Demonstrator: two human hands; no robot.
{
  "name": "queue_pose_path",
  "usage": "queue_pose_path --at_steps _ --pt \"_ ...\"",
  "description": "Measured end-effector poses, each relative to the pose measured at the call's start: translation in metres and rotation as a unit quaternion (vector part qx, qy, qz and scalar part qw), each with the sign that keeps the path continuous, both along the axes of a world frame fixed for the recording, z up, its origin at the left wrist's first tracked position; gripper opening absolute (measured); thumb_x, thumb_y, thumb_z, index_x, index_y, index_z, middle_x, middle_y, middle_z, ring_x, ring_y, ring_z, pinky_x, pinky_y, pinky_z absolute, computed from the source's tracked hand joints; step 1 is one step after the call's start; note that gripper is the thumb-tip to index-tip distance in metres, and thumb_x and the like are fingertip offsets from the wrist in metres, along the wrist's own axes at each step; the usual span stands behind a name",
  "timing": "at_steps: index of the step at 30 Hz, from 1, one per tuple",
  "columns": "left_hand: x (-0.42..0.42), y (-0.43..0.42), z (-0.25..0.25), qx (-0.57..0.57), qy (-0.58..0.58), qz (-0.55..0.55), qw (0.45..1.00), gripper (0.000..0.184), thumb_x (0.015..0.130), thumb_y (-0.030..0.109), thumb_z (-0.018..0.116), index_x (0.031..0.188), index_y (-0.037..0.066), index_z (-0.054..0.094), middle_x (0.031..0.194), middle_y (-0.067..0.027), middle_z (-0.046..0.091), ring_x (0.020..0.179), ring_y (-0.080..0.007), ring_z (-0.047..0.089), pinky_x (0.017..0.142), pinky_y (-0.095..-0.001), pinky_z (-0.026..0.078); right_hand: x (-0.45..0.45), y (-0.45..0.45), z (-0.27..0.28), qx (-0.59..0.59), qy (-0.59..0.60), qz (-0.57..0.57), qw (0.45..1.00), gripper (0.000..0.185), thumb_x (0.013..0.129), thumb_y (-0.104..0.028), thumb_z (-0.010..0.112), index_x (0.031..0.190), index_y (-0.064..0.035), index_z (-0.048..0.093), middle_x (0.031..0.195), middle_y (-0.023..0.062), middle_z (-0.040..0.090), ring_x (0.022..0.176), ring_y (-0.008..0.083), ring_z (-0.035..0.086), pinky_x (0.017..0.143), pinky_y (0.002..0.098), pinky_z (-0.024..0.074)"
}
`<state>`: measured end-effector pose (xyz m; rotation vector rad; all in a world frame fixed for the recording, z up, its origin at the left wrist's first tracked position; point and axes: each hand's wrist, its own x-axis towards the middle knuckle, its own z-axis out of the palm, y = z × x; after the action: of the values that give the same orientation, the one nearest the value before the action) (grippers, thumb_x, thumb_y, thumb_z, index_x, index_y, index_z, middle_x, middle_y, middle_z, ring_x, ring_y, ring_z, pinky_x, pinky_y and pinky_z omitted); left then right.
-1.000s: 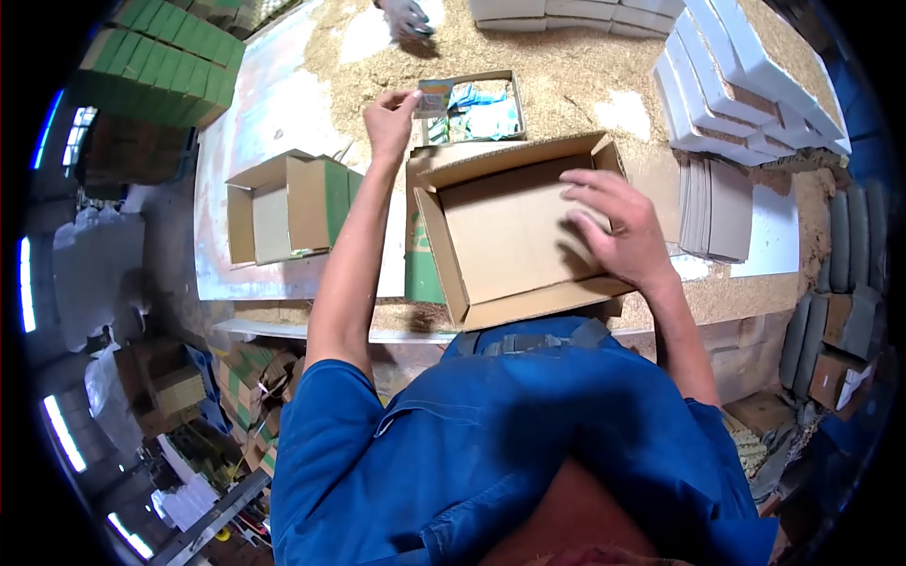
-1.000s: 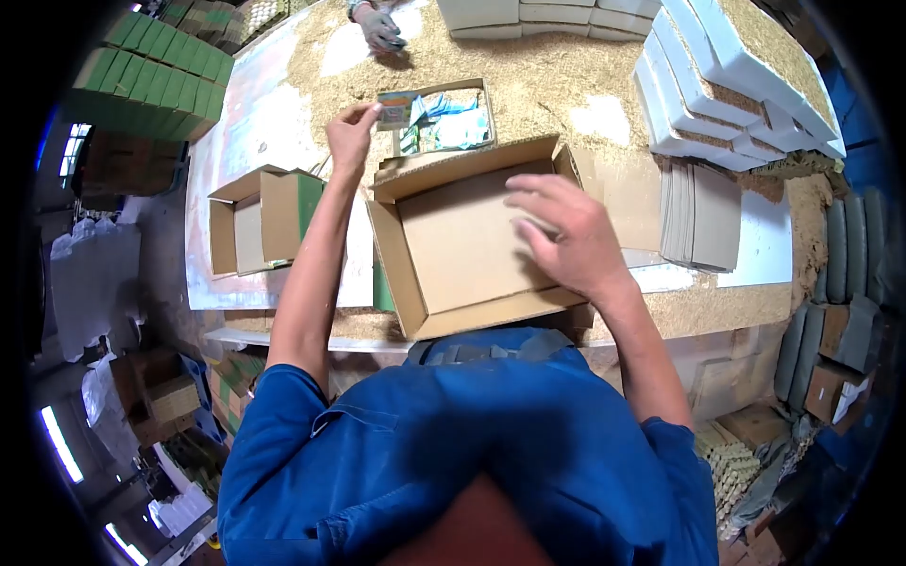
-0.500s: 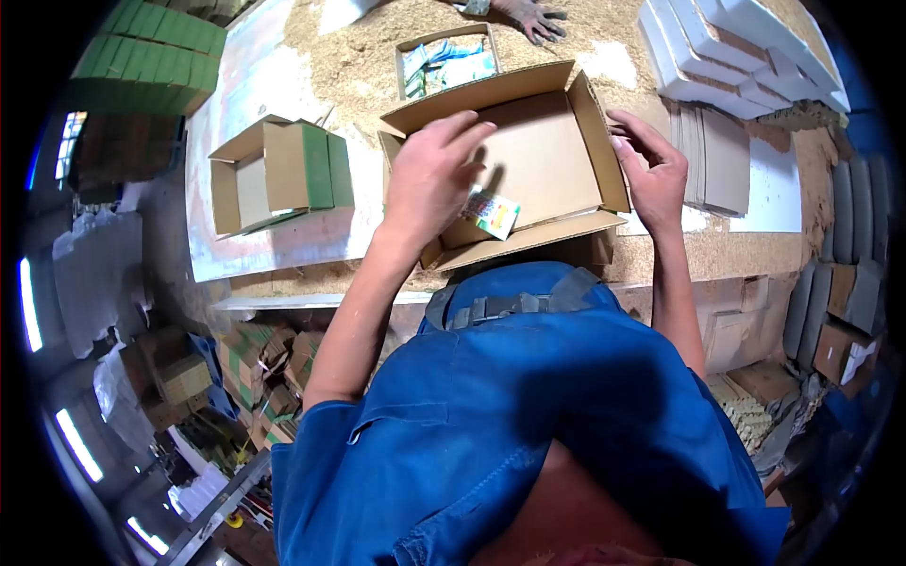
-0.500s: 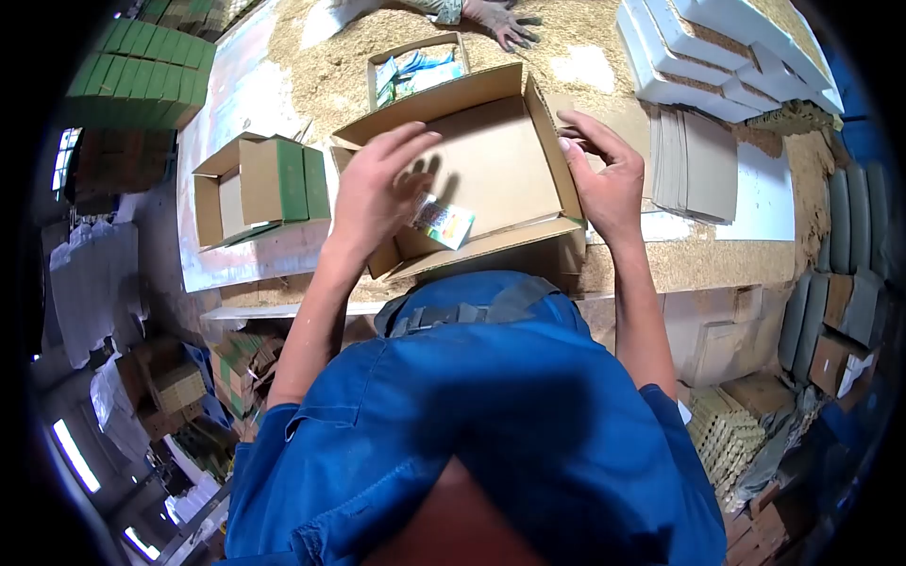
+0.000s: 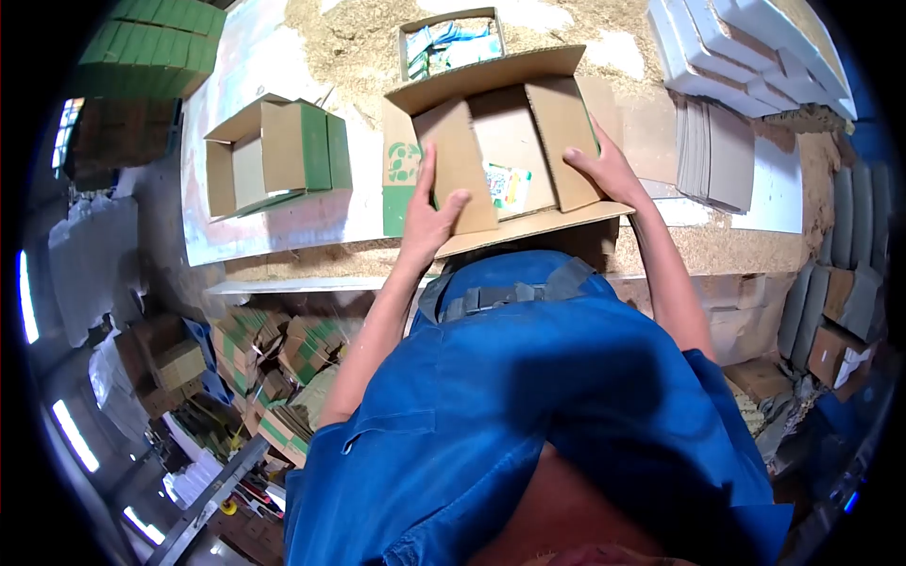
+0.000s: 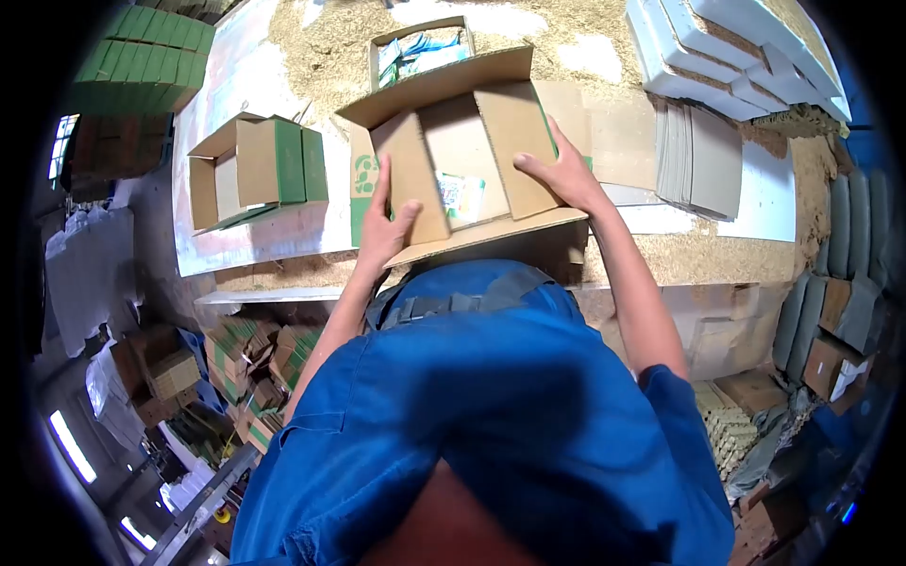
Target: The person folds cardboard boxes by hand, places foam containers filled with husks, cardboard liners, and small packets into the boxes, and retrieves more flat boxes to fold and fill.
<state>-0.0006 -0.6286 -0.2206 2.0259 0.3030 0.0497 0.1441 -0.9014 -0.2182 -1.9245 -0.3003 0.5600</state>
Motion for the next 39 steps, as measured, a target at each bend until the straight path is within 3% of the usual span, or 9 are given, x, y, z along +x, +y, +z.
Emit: queue_pose_path --at_steps 6,14,18,20,22,27,31,34,39 --pt "0.012 0.007 0.003 -0.041 0.021 -0.001 0.999 0.088 0.079 0.024 0.078 0.152 0.009 0.032 0.151 -0.0173 0.042 0.141 -0.0260 0.037 0.116 -0.0366 0.029 0.009 0.016 0.000 0.001 0.026 -0.010 1.000 0.080 0.083 -0.036 0.077 0.143 0.0007 0.041 0.122 0.0176 0.063 0.115 0.0234 0.058 0.101 0.0347 0.0455" --pt "-0.003 0.033 0.004 -0.137 0.021 0.018 0.990 0.077 0.081 0.028 0.077 0.149 0.016 0.041 0.151 -0.0163 0.042 0.144 -0.0274 0.033 0.118 -0.0381 0.026 -0.006 0.002 -0.015 0.099 0.166 -0.097 0.976 0.071 0.089 -0.024 0.065 0.148 -0.0005 0.033 0.136 0.0152 0.051 0.121 0.0208 0.054 0.106 0.0326 0.0415" --pt "-0.004 0.049 -0.005 -0.157 -0.044 -0.002 0.987 0.067 0.085 0.024 0.074 0.145 0.014 0.047 0.146 -0.0158 0.049 0.139 -0.0261 0.040 0.116 -0.0367 0.029 -0.026 0.005 -0.012 0.162 0.193 -0.150 0.956 0.046 0.090 -0.030 0.064 0.124 0.0002 0.056 0.114 0.0116 0.064 0.106 0.0205 0.061 0.096 0.0341 0.0477" --pt "-0.012 0.062 0.008 -0.264 -0.052 -0.002 0.963 0.062 0.086 0.022 0.072 0.143 0.012 0.050 0.143 -0.0148 0.053 0.135 -0.0232 0.045 0.114 -0.0353 0.033 -0.033 0.008 -0.028 0.186 0.205 -0.188 0.942 0.046 0.089 -0.030 0.065 0.123 0.0007 0.057 0.113 0.0128 0.065 0.103 0.0221 0.063 0.095 0.0347 0.0486" --pt "-0.022 0.081 0.014 -0.316 -0.083 0.047 0.944 0.057 0.086 0.013 0.073 0.140 0.010 0.054 0.123 -0.0095 0.065 0.106 -0.0132 0.060 0.094 -0.0288 0.048 -0.039 0.028 -0.024 0.250 0.260 -0.242 0.901 0.046 0.090 -0.026 0.065 0.126 0.0011 0.055 0.115 0.0124 0.064 0.106 0.0250 0.063 0.094 0.0359 0.0509" --pt "-0.067 0.187 0.083 -0.161 -0.150 0.223 0.950 0.039 0.087 0.017 0.070 0.125 0.012 0.066 0.127 -0.0104 0.065 0.106 -0.0196 0.063 0.097 -0.0363 0.050 -0.034 0.116 -0.003 0.396 0.391 -0.190 0.809 0.043 0.097 -0.029 0.058 0.128 0.0007 0.055 0.120 0.0184 0.064 0.107 0.0298 0.064 0.096 0.0418 0.0523" --pt "-0.077 0.343 0.107 0.311 -0.181 0.342 0.868 0.042 0.092 0.023 0.058 0.129 0.003 0.061 0.131 -0.0200 0.060 0.124 -0.0302 0.057 0.105 -0.0387 0.044 -0.017 0.203 -0.003 0.429 0.286 -0.133 0.846 0.038 0.100 -0.030 0.055 0.121 0.0012 0.060 0.110 0.0180 0.068 0.097 0.0282 0.068 0.091 0.0376 0.0553" --pt "-0.066 0.456 0.053 0.035 0.058 0.216 0.974 0.045 0.102 0.033 0.047 0.131 0.001 0.060 0.133 -0.0133 0.061 0.123 -0.0227 0.057 0.106 -0.0319 0.039 -0.004 0.268 -0.001 0.493 0.341 -0.016 0.800 0.037 0.099 -0.029 0.055 0.117 0.0022 0.060 0.105 0.0181 0.070 0.095 0.0268 0.069 0.089 0.0372 0.0552" --pt "-0.056 0.472 0.020 -0.127 0.187 0.136 0.965 0.044 0.103 0.034 0.042 0.126 0.002 0.063 0.127 -0.0096 0.064 0.119 -0.0181 0.058 0.105 -0.0325 0.040 -0.020 0.364 0.001 0.384 0.290 -0.014 0.876 0.036 0.094 -0.033 0.062 0.113 -0.0020 0.061 0.104 0.0093 0.066 0.097 0.0204 0.063 0.090 0.0352 0.0505"
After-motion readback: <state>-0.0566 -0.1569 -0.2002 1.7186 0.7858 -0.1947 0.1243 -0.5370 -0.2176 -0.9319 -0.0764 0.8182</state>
